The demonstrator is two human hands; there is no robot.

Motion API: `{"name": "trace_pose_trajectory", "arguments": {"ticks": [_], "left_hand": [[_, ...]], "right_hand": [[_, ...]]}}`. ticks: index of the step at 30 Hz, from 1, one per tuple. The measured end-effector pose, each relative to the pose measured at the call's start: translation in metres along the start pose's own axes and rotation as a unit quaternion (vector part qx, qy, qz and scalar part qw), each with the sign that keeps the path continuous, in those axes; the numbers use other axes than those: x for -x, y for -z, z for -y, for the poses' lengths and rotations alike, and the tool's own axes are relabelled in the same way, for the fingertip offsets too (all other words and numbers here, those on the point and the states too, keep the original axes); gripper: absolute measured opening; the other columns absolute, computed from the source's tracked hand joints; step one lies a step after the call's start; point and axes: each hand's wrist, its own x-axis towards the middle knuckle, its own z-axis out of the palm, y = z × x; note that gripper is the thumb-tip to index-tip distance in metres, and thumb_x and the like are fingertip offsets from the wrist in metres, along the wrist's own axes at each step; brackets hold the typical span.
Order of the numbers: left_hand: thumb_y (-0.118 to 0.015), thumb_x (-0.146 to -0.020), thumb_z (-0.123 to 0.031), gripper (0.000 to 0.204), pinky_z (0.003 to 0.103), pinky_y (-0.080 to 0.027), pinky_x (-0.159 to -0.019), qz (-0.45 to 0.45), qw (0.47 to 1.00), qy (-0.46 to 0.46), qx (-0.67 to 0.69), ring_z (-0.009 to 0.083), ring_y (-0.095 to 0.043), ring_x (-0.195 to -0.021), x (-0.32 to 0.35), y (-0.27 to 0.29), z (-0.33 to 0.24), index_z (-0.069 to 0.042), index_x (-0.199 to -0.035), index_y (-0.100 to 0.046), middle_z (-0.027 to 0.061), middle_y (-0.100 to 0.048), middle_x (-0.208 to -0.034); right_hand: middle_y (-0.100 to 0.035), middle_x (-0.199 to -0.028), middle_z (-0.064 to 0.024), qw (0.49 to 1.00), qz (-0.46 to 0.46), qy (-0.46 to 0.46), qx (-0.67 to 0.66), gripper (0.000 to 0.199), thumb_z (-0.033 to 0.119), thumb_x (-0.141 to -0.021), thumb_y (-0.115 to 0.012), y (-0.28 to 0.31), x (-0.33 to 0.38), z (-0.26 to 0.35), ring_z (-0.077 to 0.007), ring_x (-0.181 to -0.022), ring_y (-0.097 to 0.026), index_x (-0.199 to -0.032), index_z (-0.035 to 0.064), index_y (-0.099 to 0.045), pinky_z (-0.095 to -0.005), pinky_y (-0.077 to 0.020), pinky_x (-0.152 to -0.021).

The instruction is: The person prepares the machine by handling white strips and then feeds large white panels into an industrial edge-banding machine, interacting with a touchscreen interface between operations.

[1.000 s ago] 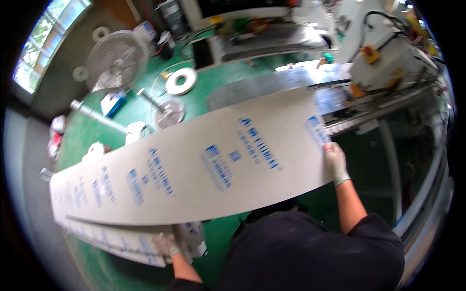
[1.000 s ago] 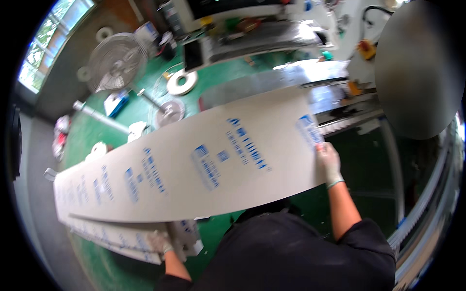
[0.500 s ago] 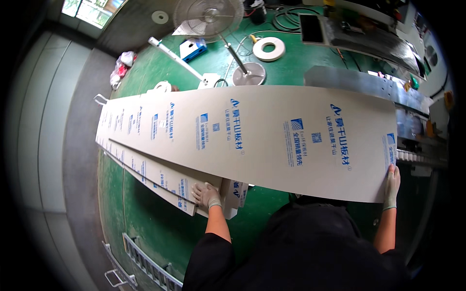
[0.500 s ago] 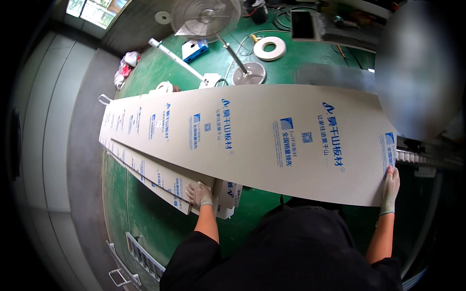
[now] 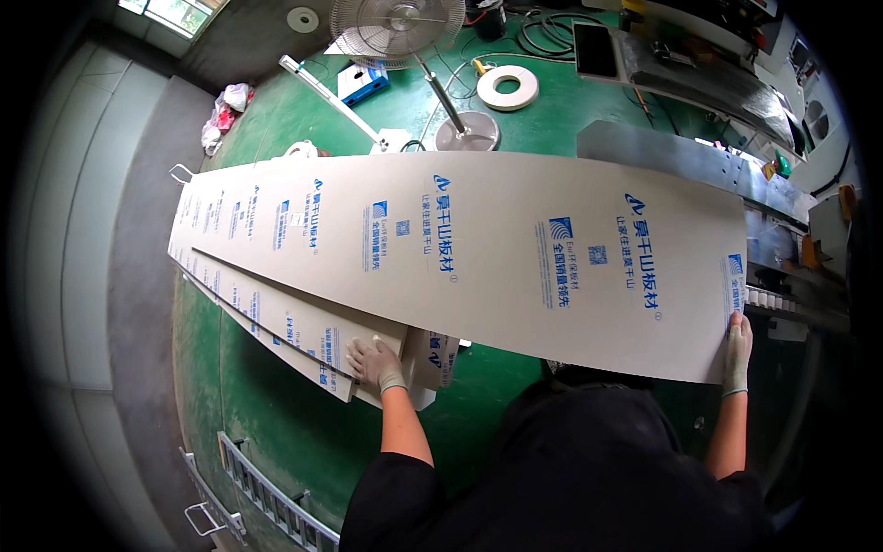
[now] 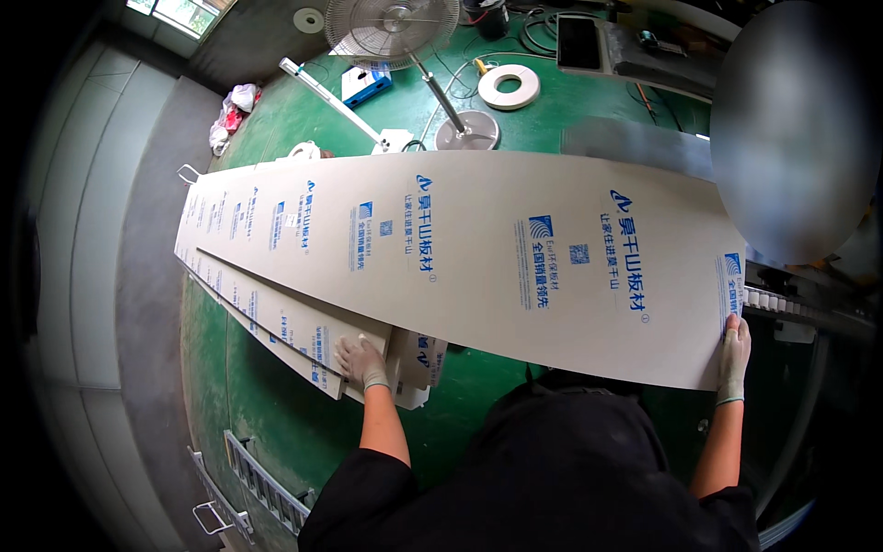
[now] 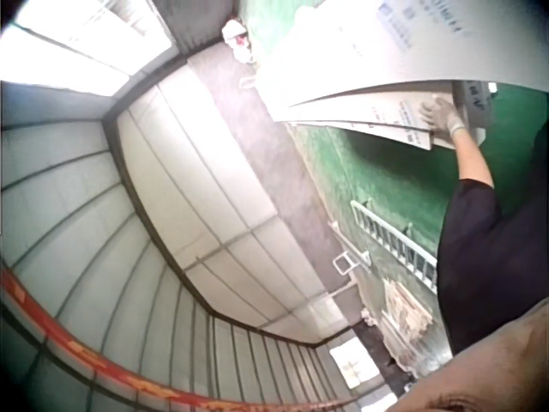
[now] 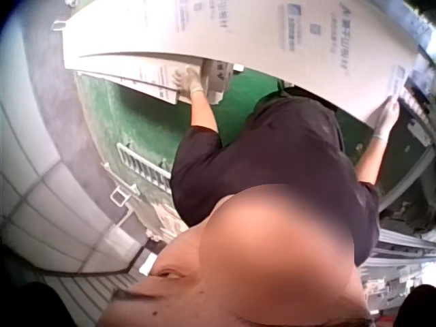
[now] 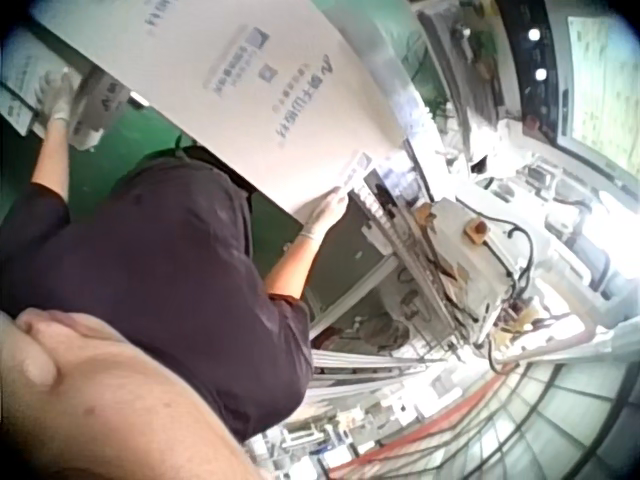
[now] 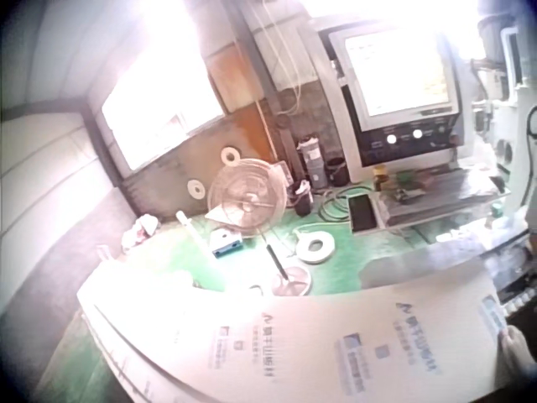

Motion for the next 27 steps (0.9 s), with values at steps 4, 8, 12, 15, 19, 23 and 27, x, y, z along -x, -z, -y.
{"name": "trace_pose_trajectory", "arguments": {"ticks": [4,8,12,15,19,23,27], "left_hand": [[-0.043,-0.099,-0.052,0.063,0.050,-0.025,-0.117,0.006,0.999,-0.006,-0.035,0.0317,-0.031,-0.146,-0.001,0.000,-0.010,-0.012,-0.148,-0.043,0.0076,-0.035,-0.159],[-0.042,-0.100,-0.051,0.062,0.047,-0.027,-0.117,0.004,0.999,-0.011,-0.040,0.0313,-0.030,-0.147,-0.002,-0.004,0.010,-0.012,-0.148,-0.042,0.0079,-0.035,-0.159],[-0.045,-0.101,-0.049,0.060,0.046,-0.028,-0.117,-0.002,1.000,0.002,-0.024,0.0291,-0.033,-0.145,0.001,0.008,-0.002,-0.011,-0.147,-0.043,0.0079,-0.038,-0.157],[-0.045,-0.101,-0.050,0.061,0.045,-0.027,-0.117,-0.012,1.000,-0.008,-0.011,0.0279,-0.031,-0.146,-0.004,0.003,0.006,-0.010,-0.147,-0.044,0.0075,-0.037,-0.158],[-0.042,-0.102,-0.050,0.062,0.045,-0.032,-0.114,0.017,0.997,-0.063,0.033,0.0339,-0.040,-0.139,0.000,0.008,-0.013,-0.003,-0.143,-0.046,0.0161,-0.044,-0.150],[-0.035,-0.103,-0.053,0.066,0.049,-0.044,-0.101,-0.048,0.985,-0.110,0.127,0.0433,-0.054,-0.119,0.006,-0.003,-0.040,0.003,-0.133,-0.053,0.0246,-0.057,-0.132],[-0.034,-0.103,-0.055,0.066,0.048,-0.045,-0.102,0.098,0.978,-0.043,0.182,0.0396,-0.055,-0.120,0.045,0.028,-0.128,0.000,-0.135,-0.053,0.0202,-0.058,-0.133]], "right_hand": [[-0.063,-0.092,-0.0100,0.999,-0.032,0.009,0.029,0.040,0.033,-0.105,-0.048,0.002,0.004,0.002,-0.0164,-0.085,-0.054,-0.106,-0.0043,-0.063,-0.0312,-0.0448,-0.080],[-0.066,-0.093,-0.0144,0.998,-0.033,0.013,0.058,0.038,0.032,-0.103,-0.048,-0.006,0.006,0.018,-0.0217,-0.088,-0.058,-0.104,-0.0034,-0.063,-0.0352,-0.0460,-0.082],[-0.066,-0.094,-0.0171,0.998,-0.031,0.008,0.052,0.040,0.034,-0.102,-0.049,-0.004,0.004,0.009,-0.0250,-0.089,-0.060,-0.102,-0.0036,-0.062,-0.0363,-0.0464,-0.083],[-0.067,-0.095,-0.0175,0.999,-0.009,-0.016,0.041,0.041,0.035,-0.102,-0.049,-0.005,0.003,0.010,-0.0245,-0.091,-0.061,-0.102,-0.0036,-0.063,-0.0365,-0.0465,-0.083],[-0.068,-0.095,-0.0221,0.997,-0.024,-0.015,0.067,0.045,0.037,-0.103,-0.045,-0.004,-0.004,-0.011,-0.0351,-0.089,-0.063,-0.102,-0.0031,-0.065,-0.0414,-0.0481,-0.082],[-0.068,-0.100,-0.0256,0.998,-0.022,-0.026,0.061,0.048,0.039,-0.104,-0.039,-0.015,-0.012,-0.004,-0.0416,-0.097,-0.064,-0.102,-0.0005,-0.066,-0.0471,-0.0481,-0.084],[-0.069,-0.099,-0.0207,0.996,-0.017,-0.081,0.028,0.046,0.038,-0.104,-0.041,-0.006,-0.013,-0.025,-0.0330,-0.094,-0.062,-0.102,0.0005,-0.067,-0.0429,-0.0485,-0.085]]}}
